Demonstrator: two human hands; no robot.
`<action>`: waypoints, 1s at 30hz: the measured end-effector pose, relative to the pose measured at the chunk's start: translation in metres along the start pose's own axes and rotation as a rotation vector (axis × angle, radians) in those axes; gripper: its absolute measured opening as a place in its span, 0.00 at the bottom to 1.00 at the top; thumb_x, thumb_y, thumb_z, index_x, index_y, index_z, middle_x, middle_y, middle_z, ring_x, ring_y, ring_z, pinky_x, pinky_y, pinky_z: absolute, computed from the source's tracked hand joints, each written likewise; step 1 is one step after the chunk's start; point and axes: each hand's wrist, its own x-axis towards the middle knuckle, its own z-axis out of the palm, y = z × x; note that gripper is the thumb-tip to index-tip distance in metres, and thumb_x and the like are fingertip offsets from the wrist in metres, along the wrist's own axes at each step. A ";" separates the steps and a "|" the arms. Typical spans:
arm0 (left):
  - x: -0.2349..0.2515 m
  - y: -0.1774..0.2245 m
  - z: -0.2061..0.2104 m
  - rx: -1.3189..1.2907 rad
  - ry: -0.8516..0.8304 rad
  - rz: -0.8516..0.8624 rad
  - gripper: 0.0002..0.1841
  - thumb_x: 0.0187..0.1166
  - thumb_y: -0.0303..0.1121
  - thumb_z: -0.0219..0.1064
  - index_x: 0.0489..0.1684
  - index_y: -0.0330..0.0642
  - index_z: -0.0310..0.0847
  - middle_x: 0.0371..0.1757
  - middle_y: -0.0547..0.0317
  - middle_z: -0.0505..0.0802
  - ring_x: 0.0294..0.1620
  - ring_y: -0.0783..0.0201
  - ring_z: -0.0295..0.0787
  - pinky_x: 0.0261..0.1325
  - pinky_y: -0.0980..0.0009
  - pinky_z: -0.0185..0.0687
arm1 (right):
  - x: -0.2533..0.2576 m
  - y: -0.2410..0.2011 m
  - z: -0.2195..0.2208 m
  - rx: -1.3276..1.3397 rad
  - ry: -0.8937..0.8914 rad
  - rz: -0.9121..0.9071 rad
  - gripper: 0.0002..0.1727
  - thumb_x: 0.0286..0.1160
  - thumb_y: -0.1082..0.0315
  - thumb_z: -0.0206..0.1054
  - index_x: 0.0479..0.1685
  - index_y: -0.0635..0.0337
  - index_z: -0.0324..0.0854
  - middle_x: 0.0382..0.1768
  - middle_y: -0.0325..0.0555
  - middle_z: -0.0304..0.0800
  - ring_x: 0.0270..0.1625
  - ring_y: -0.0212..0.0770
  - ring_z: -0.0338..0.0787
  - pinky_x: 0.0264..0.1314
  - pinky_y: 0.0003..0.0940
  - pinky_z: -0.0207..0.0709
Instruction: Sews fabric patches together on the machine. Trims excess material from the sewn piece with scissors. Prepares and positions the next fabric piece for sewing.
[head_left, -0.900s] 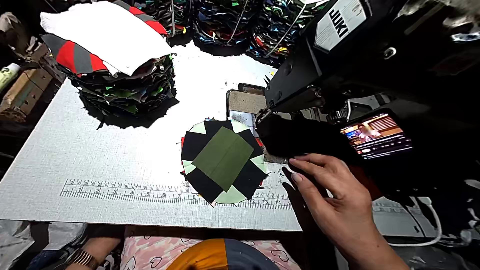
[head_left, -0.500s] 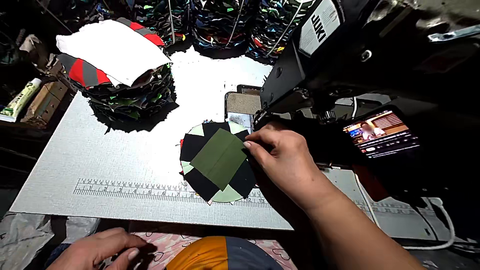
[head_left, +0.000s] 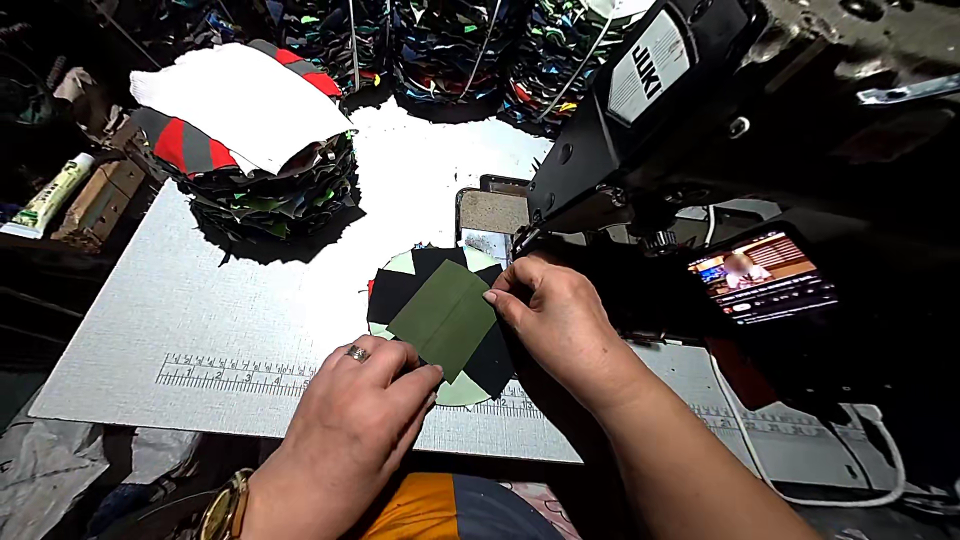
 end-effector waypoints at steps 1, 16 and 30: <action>0.001 0.000 0.002 0.008 -0.005 -0.003 0.11 0.82 0.40 0.64 0.51 0.56 0.94 0.45 0.65 0.89 0.50 0.63 0.84 0.48 0.63 0.80 | -0.001 0.000 0.000 -0.002 -0.002 -0.009 0.06 0.78 0.65 0.71 0.33 0.53 0.85 0.34 0.39 0.84 0.37 0.37 0.86 0.39 0.42 0.80; 0.002 0.001 0.003 0.037 -0.026 -0.001 0.11 0.81 0.39 0.65 0.51 0.56 0.95 0.45 0.64 0.88 0.49 0.62 0.83 0.51 0.62 0.79 | 0.002 -0.003 -0.003 -0.034 -0.076 -0.009 0.06 0.81 0.66 0.68 0.36 0.55 0.83 0.38 0.43 0.84 0.39 0.42 0.86 0.40 0.47 0.80; 0.010 0.010 0.011 0.051 0.048 0.049 0.12 0.83 0.43 0.66 0.45 0.49 0.94 0.42 0.62 0.90 0.50 0.59 0.85 0.57 0.58 0.78 | -0.001 0.017 -0.011 0.066 0.028 -0.328 0.08 0.81 0.72 0.62 0.47 0.58 0.87 0.41 0.42 0.87 0.42 0.34 0.87 0.47 0.30 0.82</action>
